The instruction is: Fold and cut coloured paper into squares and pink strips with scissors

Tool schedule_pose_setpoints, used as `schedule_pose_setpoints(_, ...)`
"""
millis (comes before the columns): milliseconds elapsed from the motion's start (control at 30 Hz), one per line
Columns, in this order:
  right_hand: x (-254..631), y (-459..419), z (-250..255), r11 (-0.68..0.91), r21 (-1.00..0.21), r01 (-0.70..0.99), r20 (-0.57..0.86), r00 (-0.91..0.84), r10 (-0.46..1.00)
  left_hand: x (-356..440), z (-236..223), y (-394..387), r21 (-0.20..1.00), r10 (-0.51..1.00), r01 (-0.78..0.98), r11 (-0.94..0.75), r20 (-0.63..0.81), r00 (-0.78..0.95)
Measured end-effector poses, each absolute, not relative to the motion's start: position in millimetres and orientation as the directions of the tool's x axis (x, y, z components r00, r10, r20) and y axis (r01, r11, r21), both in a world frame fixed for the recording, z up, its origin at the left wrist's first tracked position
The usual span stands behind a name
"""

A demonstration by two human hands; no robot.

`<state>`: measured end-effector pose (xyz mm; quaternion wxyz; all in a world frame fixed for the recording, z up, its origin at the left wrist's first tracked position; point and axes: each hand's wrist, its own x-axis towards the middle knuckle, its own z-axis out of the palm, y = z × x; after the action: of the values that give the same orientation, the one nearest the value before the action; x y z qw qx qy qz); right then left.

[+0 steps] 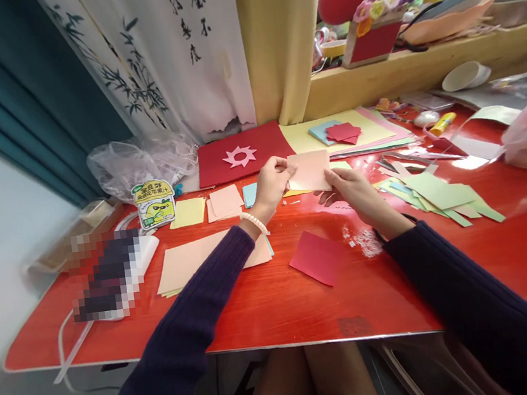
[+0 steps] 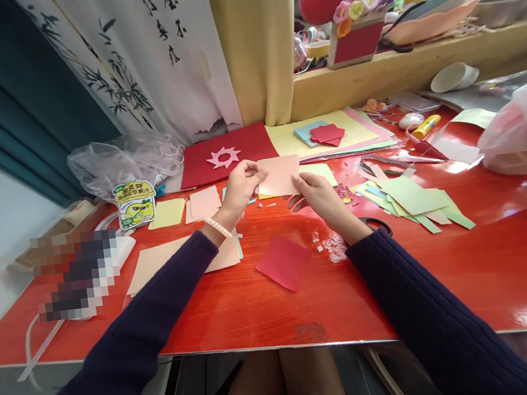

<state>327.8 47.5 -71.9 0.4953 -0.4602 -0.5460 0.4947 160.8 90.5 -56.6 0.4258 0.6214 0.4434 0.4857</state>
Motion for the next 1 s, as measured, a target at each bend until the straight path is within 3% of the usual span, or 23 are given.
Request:
schedule_pose_setpoints(233,316.0,41.0,-66.4,0.041,-0.999,-0.002,0.041,-0.153,0.987,146.1,-42.9,74.9,0.973,0.960,0.078,-0.215,0.196,0.202)
schedule_pose_setpoints(400,314.3,40.2,-66.8,0.069,-0.998,-0.003,0.069,-0.124,0.990,135.6,-32.9,65.5,0.997,0.961,0.004,-0.082,0.078,0.264)
schedule_pose_setpoints(567,311.6,36.0,-64.0,0.058,-0.998,0.021,0.054,-0.142,0.988,134.2,-34.9,61.2,0.995,0.958,0.061,-0.078,0.058,0.282)
schedule_pose_setpoints(767,313.4,37.4,-66.6,0.025,-0.998,0.051,0.018,-0.143,0.990,117.4,-19.3,66.7,0.986,0.989,0.145,-0.085,0.067,0.129)
schedule_pose_setpoints(1000,321.0,43.3,-73.2,-0.005,-0.993,0.122,-0.012,-0.061,0.998,32.3,-17.7,97.3,0.944,0.996,0.328,-0.033,0.059,-0.069)
